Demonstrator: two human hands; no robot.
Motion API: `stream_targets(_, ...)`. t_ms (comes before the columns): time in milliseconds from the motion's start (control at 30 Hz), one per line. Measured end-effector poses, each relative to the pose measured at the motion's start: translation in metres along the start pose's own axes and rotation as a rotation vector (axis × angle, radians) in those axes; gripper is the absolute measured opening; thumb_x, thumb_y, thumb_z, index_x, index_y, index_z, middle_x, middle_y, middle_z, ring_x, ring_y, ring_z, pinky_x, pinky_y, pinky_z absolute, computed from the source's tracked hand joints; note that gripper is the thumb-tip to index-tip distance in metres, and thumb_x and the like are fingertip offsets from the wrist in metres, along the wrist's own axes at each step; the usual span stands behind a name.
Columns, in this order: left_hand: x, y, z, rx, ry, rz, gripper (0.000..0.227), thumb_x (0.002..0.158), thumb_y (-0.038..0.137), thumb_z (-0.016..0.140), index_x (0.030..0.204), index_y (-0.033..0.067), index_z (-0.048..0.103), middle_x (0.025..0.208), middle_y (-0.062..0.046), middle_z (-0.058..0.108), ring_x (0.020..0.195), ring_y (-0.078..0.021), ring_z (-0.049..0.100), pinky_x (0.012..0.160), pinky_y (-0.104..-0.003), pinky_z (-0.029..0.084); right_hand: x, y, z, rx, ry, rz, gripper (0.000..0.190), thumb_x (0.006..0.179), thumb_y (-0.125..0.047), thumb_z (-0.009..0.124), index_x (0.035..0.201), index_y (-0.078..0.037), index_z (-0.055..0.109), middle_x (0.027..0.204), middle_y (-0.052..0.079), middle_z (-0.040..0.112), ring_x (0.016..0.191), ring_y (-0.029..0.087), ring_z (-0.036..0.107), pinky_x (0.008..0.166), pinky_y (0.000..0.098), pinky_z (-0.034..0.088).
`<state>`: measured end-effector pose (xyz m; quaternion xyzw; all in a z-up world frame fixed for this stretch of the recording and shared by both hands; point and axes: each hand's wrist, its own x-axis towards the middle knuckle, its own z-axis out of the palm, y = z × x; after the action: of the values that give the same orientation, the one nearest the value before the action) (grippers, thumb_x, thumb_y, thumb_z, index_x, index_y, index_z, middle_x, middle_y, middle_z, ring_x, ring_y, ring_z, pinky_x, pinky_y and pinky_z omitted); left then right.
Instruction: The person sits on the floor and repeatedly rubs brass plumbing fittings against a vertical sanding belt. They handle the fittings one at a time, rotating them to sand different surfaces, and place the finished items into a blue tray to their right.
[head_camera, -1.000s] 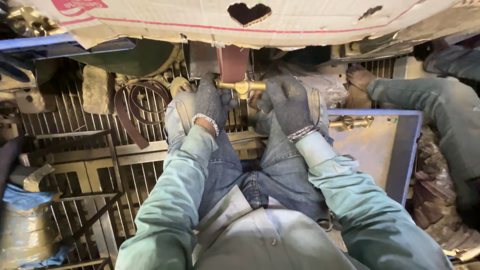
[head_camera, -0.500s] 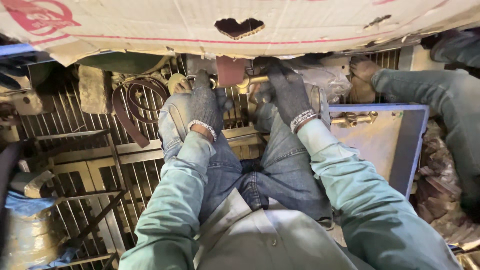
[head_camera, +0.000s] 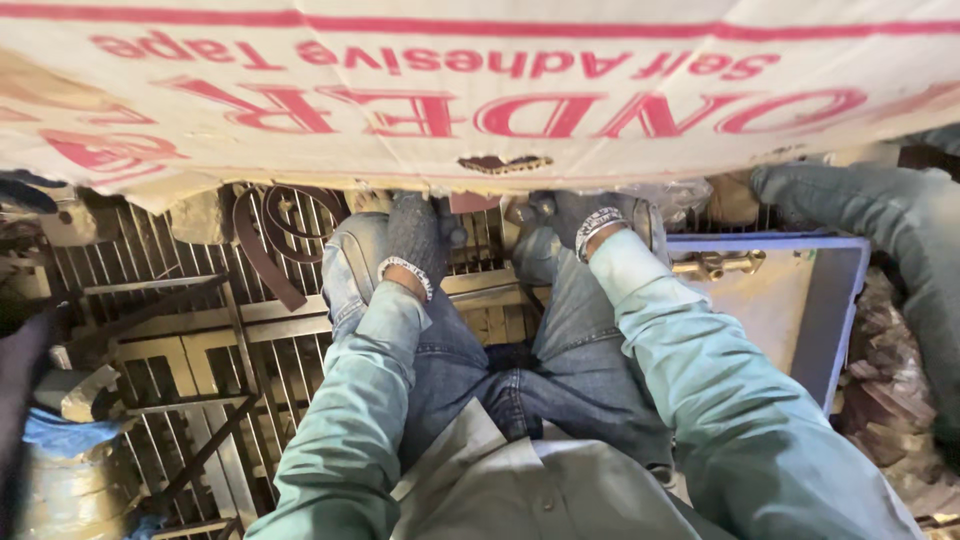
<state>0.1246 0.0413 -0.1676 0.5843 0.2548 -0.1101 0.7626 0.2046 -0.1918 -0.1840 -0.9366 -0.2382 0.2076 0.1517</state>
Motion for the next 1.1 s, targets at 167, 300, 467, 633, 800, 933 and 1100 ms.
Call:
stream_targets(167,0.002,0.017,0.006,-0.458,0.254,-0.367,0.039,0.097,0.051,0.051,0.093,0.0125,0.058,0.067,-0.004,0.052,0.050,-0.0171,0.049,0.042,-0.033,0.040,0.004,-0.008,-0.015,-0.025,-0.063,-0.029,0.052,0.072,-0.025,0.087,0.115,-0.005,0.065,0.106,0.024,0.068,0.096,0.043,0.065,0.082,0.0512,0.053)
stream_targets(300,-0.020,0.036,0.012,-0.363,0.252,-0.309,0.048,0.095,0.058,0.049,0.096,0.0106,0.058,0.064,-0.004,0.048,0.046,-0.0151,0.046,0.039,-0.032,0.040,-0.021,-0.026,-0.038,0.186,0.242,-0.157,0.059,0.068,-0.019,0.085,0.119,-0.002,0.060,0.102,0.024,0.070,0.092,0.041,0.066,0.079,0.0481,0.054)
stream_targets(467,-0.058,0.048,0.016,-0.252,0.169,-0.029,0.041,0.100,0.047,0.053,0.114,0.0086,0.054,0.065,-0.003,0.047,0.047,-0.0142,0.046,0.040,-0.031,0.040,-0.055,-0.055,-0.059,0.357,0.154,0.042,0.011,0.094,0.000,0.060,0.105,-0.003,0.060,0.092,0.016,0.075,0.081,0.027,0.074,0.068,0.0398,0.055)
stream_targets(633,-0.084,0.061,0.023,-0.166,0.133,0.361,0.031,0.105,0.026,0.059,0.129,0.0096,0.049,0.088,-0.003,0.057,0.068,-0.0096,0.053,0.058,-0.026,0.046,-0.067,-0.078,-0.079,1.565,0.164,-0.028,0.014,0.103,-0.011,0.054,0.105,0.002,0.058,0.091,0.013,0.065,0.078,0.022,0.070,0.070,0.0378,0.061)
stream_targets(800,-0.149,0.069,0.014,-0.186,-0.133,0.574,0.041,0.098,0.007,0.064,0.133,0.0113,0.043,0.117,-0.001,0.055,0.087,-0.0091,0.057,0.069,-0.024,0.052,-0.124,-0.091,-0.115,1.131,0.260,-0.321,0.030,0.103,-0.015,0.060,0.128,0.001,0.057,0.097,0.009,0.064,0.080,0.020,0.064,0.074,0.0320,0.057)
stream_targets(933,-0.152,0.080,-0.005,-0.174,-0.139,0.566,0.041,0.102,0.009,0.064,0.139,0.0096,0.045,0.118,0.000,0.056,0.096,-0.0081,0.057,0.079,-0.026,0.055,-0.122,-0.103,-0.119,0.869,0.405,-0.490,0.037,0.113,-0.033,0.054,0.132,-0.002,0.057,0.117,0.014,0.065,0.097,0.021,0.068,0.084,0.0335,0.059)
stream_targets(1100,-0.130,0.064,-0.029,-0.278,-0.007,0.227,0.035,0.099,0.019,0.065,0.131,0.0104,0.054,0.085,-0.002,0.058,0.066,-0.0115,0.057,0.056,-0.029,0.055,-0.084,-0.116,-0.073,1.477,0.004,0.127,0.041,0.104,-0.039,0.052,0.123,-0.004,0.062,0.098,0.006,0.072,0.073,0.012,0.066,0.063,0.0304,0.058)
